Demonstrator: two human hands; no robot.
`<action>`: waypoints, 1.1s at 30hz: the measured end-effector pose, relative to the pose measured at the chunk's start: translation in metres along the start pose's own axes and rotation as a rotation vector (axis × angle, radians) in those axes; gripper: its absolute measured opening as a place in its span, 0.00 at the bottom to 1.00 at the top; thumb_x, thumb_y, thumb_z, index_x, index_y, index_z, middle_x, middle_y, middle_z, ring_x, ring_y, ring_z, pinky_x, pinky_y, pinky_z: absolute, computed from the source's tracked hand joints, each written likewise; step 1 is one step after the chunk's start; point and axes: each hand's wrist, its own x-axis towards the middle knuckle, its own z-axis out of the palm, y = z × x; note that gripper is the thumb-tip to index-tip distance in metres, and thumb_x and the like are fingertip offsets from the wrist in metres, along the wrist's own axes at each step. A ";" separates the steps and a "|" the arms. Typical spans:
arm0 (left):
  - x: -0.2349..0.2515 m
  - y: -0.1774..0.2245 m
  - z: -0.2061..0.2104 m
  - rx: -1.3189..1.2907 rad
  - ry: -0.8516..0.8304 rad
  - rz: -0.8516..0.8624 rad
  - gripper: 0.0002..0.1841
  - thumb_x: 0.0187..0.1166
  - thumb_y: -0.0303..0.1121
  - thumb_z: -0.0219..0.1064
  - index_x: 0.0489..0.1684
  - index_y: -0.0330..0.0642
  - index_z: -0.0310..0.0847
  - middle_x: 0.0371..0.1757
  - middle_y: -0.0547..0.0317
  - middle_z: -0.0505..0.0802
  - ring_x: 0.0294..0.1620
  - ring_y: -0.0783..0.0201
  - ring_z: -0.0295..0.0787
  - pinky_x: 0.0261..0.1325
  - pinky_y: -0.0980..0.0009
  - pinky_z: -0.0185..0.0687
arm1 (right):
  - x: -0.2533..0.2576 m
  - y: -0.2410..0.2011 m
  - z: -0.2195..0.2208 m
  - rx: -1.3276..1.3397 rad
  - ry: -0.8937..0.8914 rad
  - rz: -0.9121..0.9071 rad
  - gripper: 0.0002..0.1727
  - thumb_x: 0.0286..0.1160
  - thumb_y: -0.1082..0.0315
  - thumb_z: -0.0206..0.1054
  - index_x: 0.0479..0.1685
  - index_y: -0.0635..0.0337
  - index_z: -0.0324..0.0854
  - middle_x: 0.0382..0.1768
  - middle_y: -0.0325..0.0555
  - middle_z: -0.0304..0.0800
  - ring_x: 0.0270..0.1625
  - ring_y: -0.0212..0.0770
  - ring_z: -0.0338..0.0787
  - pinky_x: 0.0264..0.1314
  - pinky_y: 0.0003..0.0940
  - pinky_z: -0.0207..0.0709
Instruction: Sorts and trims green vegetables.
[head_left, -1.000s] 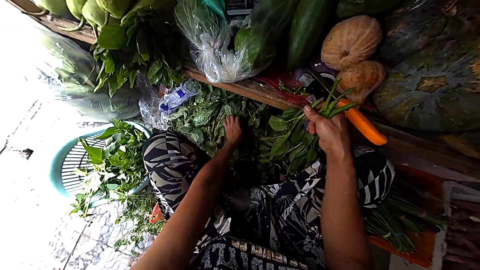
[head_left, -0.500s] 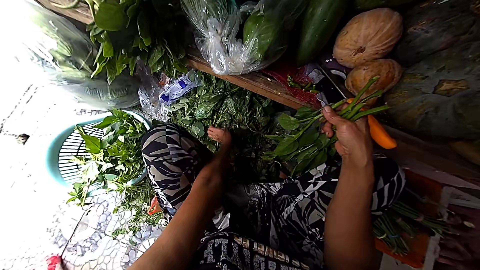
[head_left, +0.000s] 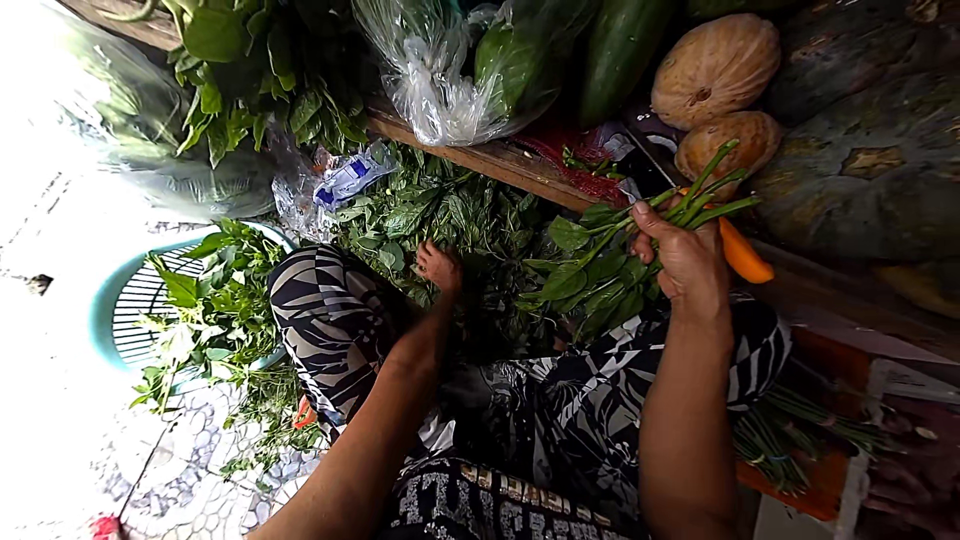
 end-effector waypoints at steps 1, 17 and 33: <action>-0.010 0.006 0.006 -0.002 -0.071 0.128 0.27 0.87 0.42 0.60 0.79 0.35 0.73 0.84 0.29 0.71 0.84 0.29 0.64 0.80 0.33 0.58 | 0.000 -0.001 -0.001 0.001 0.010 -0.001 0.06 0.83 0.71 0.66 0.38 0.52 0.75 0.18 0.27 0.79 0.12 0.20 0.72 0.17 0.14 0.71; -0.064 0.033 0.017 0.110 -0.392 0.468 0.21 0.89 0.40 0.55 0.72 0.35 0.76 0.69 0.38 0.86 0.73 0.41 0.79 0.81 0.39 0.61 | 0.002 -0.001 -0.014 0.058 0.064 -0.029 0.06 0.82 0.73 0.65 0.39 0.52 0.74 0.19 0.28 0.79 0.13 0.21 0.73 0.18 0.15 0.72; -0.004 0.083 0.040 0.209 -0.391 0.728 0.30 0.84 0.31 0.61 0.87 0.36 0.63 0.88 0.31 0.65 0.91 0.32 0.54 0.88 0.40 0.52 | -0.001 -0.003 -0.023 0.069 0.091 -0.039 0.06 0.82 0.73 0.65 0.39 0.53 0.73 0.20 0.29 0.79 0.13 0.21 0.73 0.17 0.15 0.72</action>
